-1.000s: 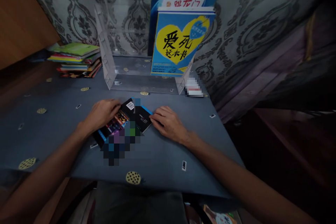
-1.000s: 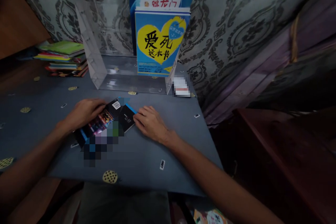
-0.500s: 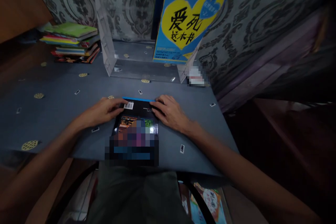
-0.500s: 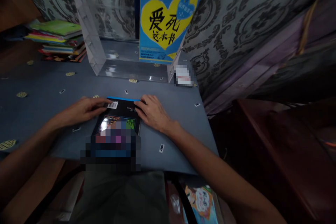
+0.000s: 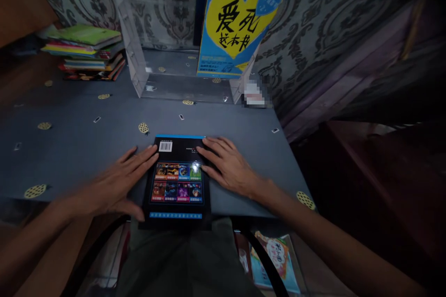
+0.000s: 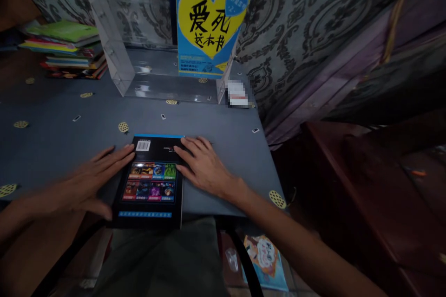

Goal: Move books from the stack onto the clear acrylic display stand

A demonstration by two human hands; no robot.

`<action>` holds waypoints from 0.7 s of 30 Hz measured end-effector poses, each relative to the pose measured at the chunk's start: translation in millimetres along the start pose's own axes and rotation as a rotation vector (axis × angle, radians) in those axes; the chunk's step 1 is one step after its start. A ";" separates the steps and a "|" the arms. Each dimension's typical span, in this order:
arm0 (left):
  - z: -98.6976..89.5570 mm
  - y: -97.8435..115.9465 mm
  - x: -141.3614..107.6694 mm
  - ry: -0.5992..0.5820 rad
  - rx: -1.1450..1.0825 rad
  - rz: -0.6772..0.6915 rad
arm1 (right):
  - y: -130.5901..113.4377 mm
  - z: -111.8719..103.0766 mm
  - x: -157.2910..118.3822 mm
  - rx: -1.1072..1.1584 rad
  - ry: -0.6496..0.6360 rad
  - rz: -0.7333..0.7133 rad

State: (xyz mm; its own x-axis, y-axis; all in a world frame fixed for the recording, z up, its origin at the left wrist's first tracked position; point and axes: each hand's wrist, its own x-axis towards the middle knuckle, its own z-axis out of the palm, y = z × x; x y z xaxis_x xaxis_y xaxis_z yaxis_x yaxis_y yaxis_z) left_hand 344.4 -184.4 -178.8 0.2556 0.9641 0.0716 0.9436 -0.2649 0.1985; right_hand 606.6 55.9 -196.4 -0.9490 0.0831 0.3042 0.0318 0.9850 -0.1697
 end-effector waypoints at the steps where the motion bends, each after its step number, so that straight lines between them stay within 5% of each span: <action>1: -0.3 2.7 -4.1 -0.012 -0.002 0.014 | -3.3 -1.6 -3.7 0.003 -0.014 0.003; 7: 7.3 24.8 -13.8 -0.066 0.100 -0.078 | -14.5 -12.7 -25.8 0.065 -0.129 -0.004; 13: 10.6 27.3 -7.6 0.053 0.086 -0.028 | -16.5 -20.8 -44.0 0.159 -0.232 -0.048; 21: -18.6 -7.1 41.8 0.265 -0.416 -0.206 | -8.7 -17.2 -22.3 0.276 0.006 0.085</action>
State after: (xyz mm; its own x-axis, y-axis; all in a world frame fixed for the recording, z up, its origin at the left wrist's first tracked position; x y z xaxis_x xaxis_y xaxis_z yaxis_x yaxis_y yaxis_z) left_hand 344.5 -142.5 -159.0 -0.0390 0.9738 0.2239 0.7916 -0.1066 0.6016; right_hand 632.9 48.0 -185.6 -0.9446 0.1650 0.2836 0.0233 0.8960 -0.4435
